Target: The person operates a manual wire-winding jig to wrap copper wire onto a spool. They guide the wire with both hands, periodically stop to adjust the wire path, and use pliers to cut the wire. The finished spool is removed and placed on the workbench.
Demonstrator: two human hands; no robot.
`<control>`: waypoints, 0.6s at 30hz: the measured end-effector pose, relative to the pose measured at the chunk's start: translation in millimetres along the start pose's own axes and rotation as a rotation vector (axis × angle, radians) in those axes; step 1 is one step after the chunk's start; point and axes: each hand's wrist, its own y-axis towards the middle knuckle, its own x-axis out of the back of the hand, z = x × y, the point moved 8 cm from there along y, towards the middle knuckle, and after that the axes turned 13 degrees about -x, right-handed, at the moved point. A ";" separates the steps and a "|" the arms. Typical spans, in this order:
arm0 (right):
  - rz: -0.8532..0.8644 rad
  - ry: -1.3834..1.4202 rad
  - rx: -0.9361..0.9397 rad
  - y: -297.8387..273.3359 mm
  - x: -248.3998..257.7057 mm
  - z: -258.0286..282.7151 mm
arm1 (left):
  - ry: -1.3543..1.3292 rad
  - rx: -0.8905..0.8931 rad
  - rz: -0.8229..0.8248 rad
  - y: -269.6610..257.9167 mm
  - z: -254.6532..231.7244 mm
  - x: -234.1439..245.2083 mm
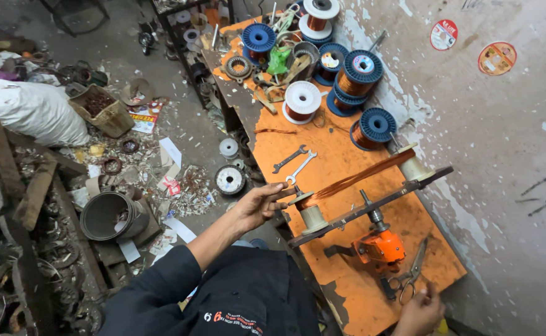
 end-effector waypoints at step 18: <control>0.061 0.198 0.407 -128.7 -21.6 242.1 | 0.319 -0.207 -0.241 -28.7 -0.1 35.0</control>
